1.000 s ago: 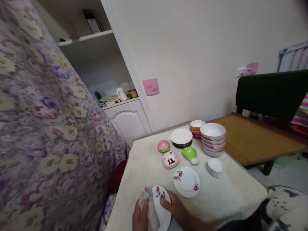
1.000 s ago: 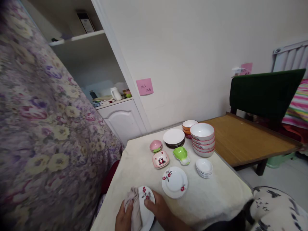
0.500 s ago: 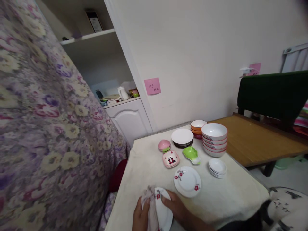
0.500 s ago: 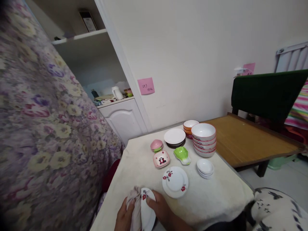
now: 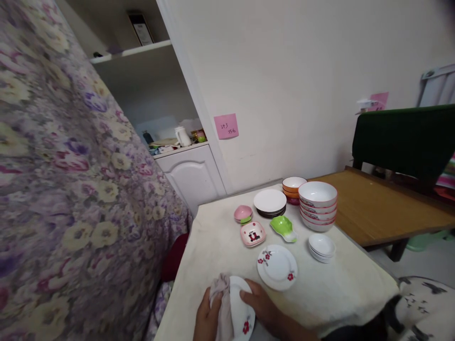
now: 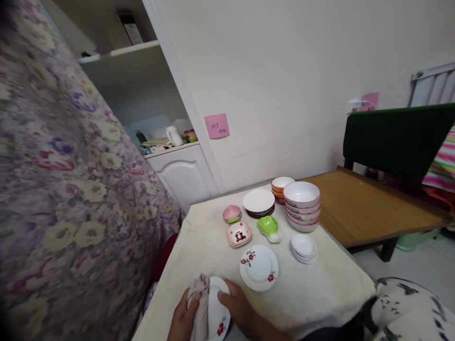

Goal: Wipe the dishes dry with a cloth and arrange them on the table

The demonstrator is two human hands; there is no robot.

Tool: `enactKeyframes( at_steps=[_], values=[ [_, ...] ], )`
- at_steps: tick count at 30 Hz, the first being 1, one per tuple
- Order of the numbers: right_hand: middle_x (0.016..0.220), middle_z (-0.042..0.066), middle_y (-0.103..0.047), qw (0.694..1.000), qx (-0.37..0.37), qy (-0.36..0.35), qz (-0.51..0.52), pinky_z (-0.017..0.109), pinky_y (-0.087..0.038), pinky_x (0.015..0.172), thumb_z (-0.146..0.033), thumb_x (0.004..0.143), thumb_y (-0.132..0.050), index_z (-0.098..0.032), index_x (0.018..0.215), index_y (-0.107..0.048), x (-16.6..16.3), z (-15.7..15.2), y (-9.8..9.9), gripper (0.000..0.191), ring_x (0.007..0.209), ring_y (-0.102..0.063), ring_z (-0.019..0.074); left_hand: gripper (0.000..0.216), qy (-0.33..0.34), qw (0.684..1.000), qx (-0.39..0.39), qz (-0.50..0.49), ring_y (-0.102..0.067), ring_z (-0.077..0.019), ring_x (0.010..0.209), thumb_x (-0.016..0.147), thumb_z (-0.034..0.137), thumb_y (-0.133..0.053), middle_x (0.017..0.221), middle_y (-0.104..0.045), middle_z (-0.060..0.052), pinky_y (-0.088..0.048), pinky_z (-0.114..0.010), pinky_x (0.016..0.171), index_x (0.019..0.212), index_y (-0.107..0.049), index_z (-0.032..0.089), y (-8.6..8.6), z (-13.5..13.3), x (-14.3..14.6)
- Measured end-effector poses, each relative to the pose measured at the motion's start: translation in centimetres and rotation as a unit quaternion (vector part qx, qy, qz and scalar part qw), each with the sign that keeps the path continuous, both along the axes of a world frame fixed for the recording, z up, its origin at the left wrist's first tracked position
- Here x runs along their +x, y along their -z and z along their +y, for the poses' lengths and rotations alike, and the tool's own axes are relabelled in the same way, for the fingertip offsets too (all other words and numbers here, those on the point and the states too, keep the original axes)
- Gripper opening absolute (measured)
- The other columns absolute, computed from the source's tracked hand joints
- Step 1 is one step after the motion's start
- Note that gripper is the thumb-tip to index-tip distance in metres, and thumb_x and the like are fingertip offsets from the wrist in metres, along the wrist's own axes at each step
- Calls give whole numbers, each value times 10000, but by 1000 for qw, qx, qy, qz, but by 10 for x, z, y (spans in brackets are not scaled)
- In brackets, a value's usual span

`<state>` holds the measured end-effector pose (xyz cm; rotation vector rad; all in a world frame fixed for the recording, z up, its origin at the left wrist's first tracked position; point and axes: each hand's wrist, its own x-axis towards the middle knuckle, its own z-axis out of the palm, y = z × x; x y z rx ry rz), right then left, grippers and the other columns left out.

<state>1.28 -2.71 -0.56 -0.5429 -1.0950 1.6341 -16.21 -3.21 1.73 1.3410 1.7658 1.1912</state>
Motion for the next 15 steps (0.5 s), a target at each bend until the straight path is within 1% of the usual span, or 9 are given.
enactKeyframes(
  at_steps=[2, 3, 5, 7, 9, 12, 13, 15],
  values=[
    [1034, 65, -700, 1000, 14, 7, 0, 397, -484, 819, -352, 787, -615, -195, 1150, -623, 1, -2, -4, 396, 916, -620, 243, 539, -15, 1000, -3, 9, -561, -300, 1151, 719, 515, -525, 1166, -657, -134, -373, -424, 1048, 1092, -594, 131, 5, -1, 2],
    [1047, 64, -694, 1000, 19, 16, -3, 396, -480, 827, -365, 786, -618, -201, 1165, -612, 1, -2, -5, 413, 926, -615, 241, 547, -37, 999, -4, 15, -557, -309, 1151, 742, 526, -488, 1165, -651, -144, -383, -436, 1034, 1108, -575, 130, 8, -2, 4],
    [1060, 66, -684, 999, 17, 45, -21, 402, -464, 859, -416, 791, -607, -208, 1184, -595, 1, -1, -3, 445, 945, -603, 238, 548, -89, 996, -10, 25, -551, -341, 1144, 778, 538, -425, 1148, -640, -167, -404, -480, 992, 1134, -535, 136, 14, -7, 12],
    [1054, 72, -679, 996, 2, 76, -44, 412, -443, 891, -477, 798, -575, -208, 1178, -596, 1, 0, 3, 466, 962, -590, 238, 524, -109, 993, -13, 31, -561, -354, 1116, 795, 531, -402, 1123, -641, -172, -419, -498, 958, 1132, -520, 148, 16, -11, 17],
    [1052, 75, -673, 994, -8, 88, -61, 414, -429, 910, -511, 800, -554, -208, 1164, -603, 1, 2, 8, 476, 982, -577, 240, 487, -87, 996, -8, 31, -575, -329, 1101, 789, 519, -424, 1117, -650, -147, -426, -465, 962, 1105, -536, 166, 14, -12, 17],
    [996, 74, -684, 996, -10, 59, -72, 408, -449, 866, -504, 778, -583, -195, 1118, -632, 1, 2, 10, 462, 941, -588, 244, 491, -7, 1000, -6, 29, -565, -281, 1140, 750, 522, -494, 1152, -658, -107, -404, -389, 1013, 1085, -576, 174, 5, -6, 8],
    [966, 74, -690, 996, -12, 46, -71, 406, -461, 838, -498, 773, -591, -187, 1103, -641, 0, 2, 9, 457, 911, -597, 244, 518, 13, 999, -10, 30, -553, -279, 1162, 730, 527, -519, 1172, -652, -111, -387, -381, 1032, 1091, -585, 162, 3, -3, 4],
    [932, 75, -697, 998, -16, 27, -52, 403, -475, 801, -489, 780, -587, -175, 1096, -645, 0, 0, 4, 449, 870, -611, 241, 577, 25, 999, -20, 32, -523, -287, 1202, 700, 535, -542, 1218, -628, -137, -350, -384, 1065, 1109, -585, 130, 1, 1, 0]
  ],
)
